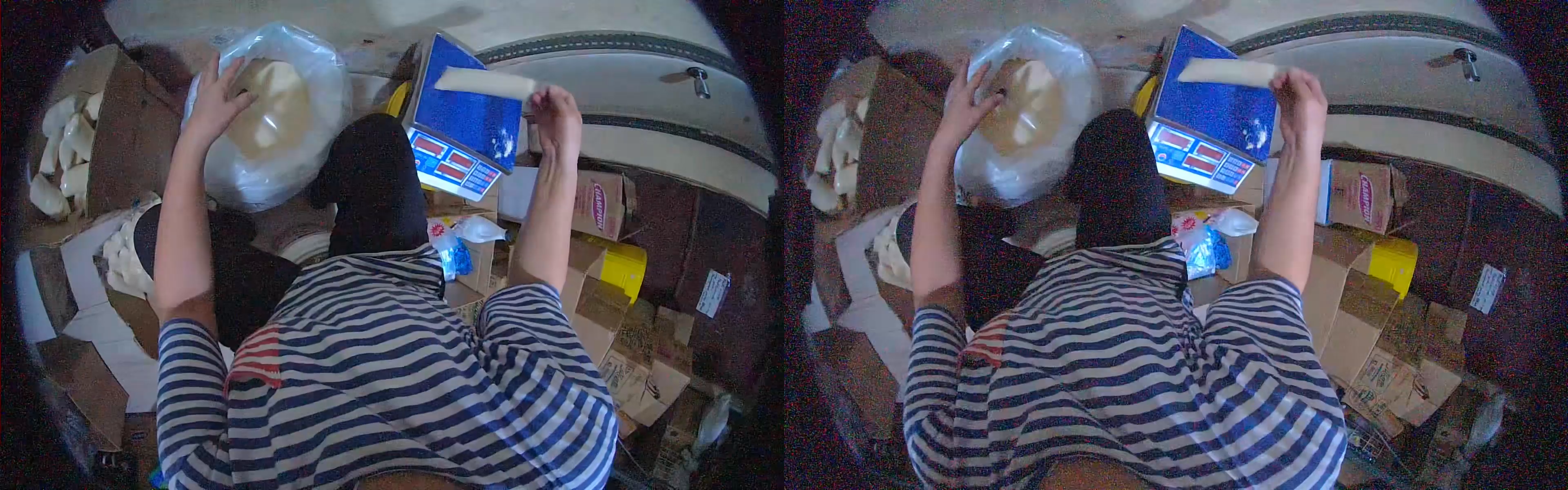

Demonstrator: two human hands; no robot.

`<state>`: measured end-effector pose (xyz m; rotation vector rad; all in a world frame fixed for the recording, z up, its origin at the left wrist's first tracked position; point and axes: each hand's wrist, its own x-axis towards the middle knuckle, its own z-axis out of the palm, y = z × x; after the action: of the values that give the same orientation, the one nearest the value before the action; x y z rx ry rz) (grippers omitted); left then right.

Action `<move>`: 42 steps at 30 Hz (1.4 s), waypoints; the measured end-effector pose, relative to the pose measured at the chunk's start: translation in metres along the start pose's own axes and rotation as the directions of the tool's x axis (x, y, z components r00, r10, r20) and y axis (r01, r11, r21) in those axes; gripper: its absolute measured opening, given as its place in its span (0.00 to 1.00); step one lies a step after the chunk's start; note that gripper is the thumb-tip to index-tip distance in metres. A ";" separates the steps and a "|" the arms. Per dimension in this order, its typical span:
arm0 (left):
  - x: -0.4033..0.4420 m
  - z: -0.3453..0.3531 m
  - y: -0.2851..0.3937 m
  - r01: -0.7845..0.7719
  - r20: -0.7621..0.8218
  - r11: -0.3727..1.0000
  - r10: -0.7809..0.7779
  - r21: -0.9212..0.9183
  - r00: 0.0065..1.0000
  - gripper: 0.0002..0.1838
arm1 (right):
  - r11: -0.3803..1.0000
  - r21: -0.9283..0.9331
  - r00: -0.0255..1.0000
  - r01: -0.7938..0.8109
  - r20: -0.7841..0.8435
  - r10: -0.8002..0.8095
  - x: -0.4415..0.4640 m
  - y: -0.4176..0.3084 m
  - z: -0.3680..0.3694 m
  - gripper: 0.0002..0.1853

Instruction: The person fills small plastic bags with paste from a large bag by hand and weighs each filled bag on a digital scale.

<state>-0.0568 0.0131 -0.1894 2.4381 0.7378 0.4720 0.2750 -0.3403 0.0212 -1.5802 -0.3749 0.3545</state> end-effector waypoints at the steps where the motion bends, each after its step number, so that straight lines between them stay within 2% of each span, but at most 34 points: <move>1: 0.000 0.000 0.000 0.000 0.003 1.000 0.000 0.002 1.000 0.37 | 0.995 0.102 1.000 -0.016 0.003 0.016 0.005 0.010 -0.023 0.04; 2: 0.001 0.001 0.000 -0.008 0.005 1.000 0.008 0.014 1.000 0.37 | 0.979 0.203 0.999 -0.033 0.005 0.033 0.006 0.022 -0.040 0.04; 3: 0.001 0.003 0.000 -0.016 0.007 1.000 0.016 0.024 1.000 0.37 | 0.978 0.204 0.999 -0.036 0.002 0.037 0.002 0.031 -0.051 0.04; 5: 0.003 0.006 -0.003 -0.019 0.014 1.000 0.019 0.019 1.000 0.37 | 0.962 0.271 0.991 -0.041 -0.110 0.073 -0.006 0.049 -0.071 0.04; 6: 0.004 0.007 -0.004 -0.022 0.019 1.000 0.022 0.011 1.000 0.37 | 0.961 0.272 0.990 -0.042 -0.116 0.076 -0.009 0.059 -0.076 0.04; 8: 0.005 0.010 -0.003 -0.025 0.030 1.000 0.025 -0.015 0.999 0.37 | 0.908 0.415 0.984 -0.056 -0.129 0.120 -0.017 0.080 -0.085 0.05; 10: 0.007 0.013 -0.002 -0.027 0.041 0.999 0.028 -0.042 0.999 0.37 | 0.905 0.421 0.986 -0.060 -0.118 0.120 -0.023 0.098 -0.095 0.05; 12: 0.006 0.016 -0.004 -0.012 0.063 0.999 0.015 -0.043 0.998 0.37 | 0.832 0.548 0.970 -0.084 -0.147 0.195 -0.028 0.113 -0.098 0.06; 16: 0.006 0.019 -0.005 -0.024 0.064 0.999 0.027 -0.047 0.998 0.38 | 0.777 0.626 0.947 -0.065 -0.206 0.246 -0.032 0.141 -0.099 0.06; 17: 0.005 0.017 -0.004 -0.016 0.070 0.999 0.019 -0.047 0.997 0.38 | 0.765 0.644 0.933 -0.019 -0.263 0.245 -0.032 0.143 -0.094 0.06; 21: 0.006 0.016 -0.001 0.021 0.096 0.995 -0.011 -0.099 0.995 0.38 | 0.749 0.663 0.929 -0.016 -0.267 0.256 -0.033 0.155 -0.090 0.07; 23: 0.006 0.018 -0.003 0.007 0.101 0.996 0.002 -0.086 0.995 0.38 | 0.853 0.493 0.938 -0.171 -0.185 0.294 -0.035 0.153 -0.092 0.07; 24: 0.007 0.018 -0.004 -0.004 0.102 0.997 0.012 -0.073 0.995 0.38 | 0.853 0.493 0.937 -0.170 -0.187 0.295 -0.035 0.148 -0.093 0.07; 26: 0.008 0.020 -0.006 0.005 0.121 0.998 0.002 -0.057 0.993 0.37 | 0.951 0.105 0.930 -0.290 -0.202 0.306 -0.036 0.139 -0.099 0.07; 27: 0.007 0.020 -0.007 0.014 0.134 0.999 -0.008 -0.040 0.991 0.36 | 0.950 0.105 0.928 -0.294 -0.207 0.310 -0.038 0.138 -0.102 0.07; 28: 0.007 0.020 -0.007 0.014 0.136 0.999 -0.008 -0.041 0.991 0.36 | 0.947 -0.180 0.939 -0.265 -0.274 0.210 -0.038 0.136 -0.105 0.05; 29: 0.007 0.020 -0.007 0.022 0.154 1.000 -0.019 -0.017 0.988 0.35 | 0.861 -0.452 0.946 -0.235 -0.309 0.096 -0.038 0.135 -0.110 0.05; 30: 0.006 0.020 -0.008 0.031 0.171 1.000 -0.031 0.007 0.985 0.35 | 0.860 -0.453 0.946 -0.237 -0.311 0.097 -0.038 0.133 -0.114 0.05; 32: 0.006 0.020 -0.011 0.007 0.176 1.000 -0.010 0.023 0.984 0.35 | 0.564 -0.817 0.961 -0.118 -0.237 -0.141 -0.038 0.127 -0.117 0.07; 34: 0.005 0.021 -0.015 -0.016 0.180 0.999 0.009 0.040 0.984 0.35 | 0.508 -0.857 0.958 -0.088 -0.212 -0.192 -0.036 0.114 -0.115 0.09; 35: 0.004 0.018 -0.014 0.034 0.237 0.998 -0.020 -0.056 0.971 0.36 | 0.450 -0.891 0.953 -0.058 -0.184 -0.242 -0.033 0.106 -0.111 0.11; 36: 0.003 0.014 -0.011 0.090 0.297 0.985 -0.042 -0.148 0.954 0.37 | 0.450 -0.891 0.954 -0.059 -0.184 -0.238 -0.034 0.091 -0.096 0.11; 37: 0.002 0.009 -0.006 0.092 0.298 0.985 -0.045 -0.146 0.953 0.37 | 0.582 -0.812 0.962 -0.041 -0.189 -0.196 -0.037 0.069 -0.068 0.13; 38: 0.002 0.001 0.004 0.255 0.446 0.933 -0.121 -0.254 0.887 0.38 | 0.702 -0.712 0.970 -0.026 -0.189 -0.155 -0.037 0.051 -0.041 0.14; 40: 0.002 -0.009 0.013 0.423 0.590 0.844 -0.167 -0.329 0.790 0.39 | 0.787 -0.594 0.964 0.167 -0.068 -0.256 -0.033 0.030 0.010 0.18; 42: 0.001 -0.014 0.016 0.324 0.541 0.896 -0.119 -0.302 0.833 0.38 | 0.813 -0.559 0.983 0.163 0.027 -0.179 -0.038 0.015 0.075 0.19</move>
<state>-0.0560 0.0082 -0.1691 1.9382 0.6178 -0.1280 0.2080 -0.2912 0.0030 -2.1061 -0.6388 0.0764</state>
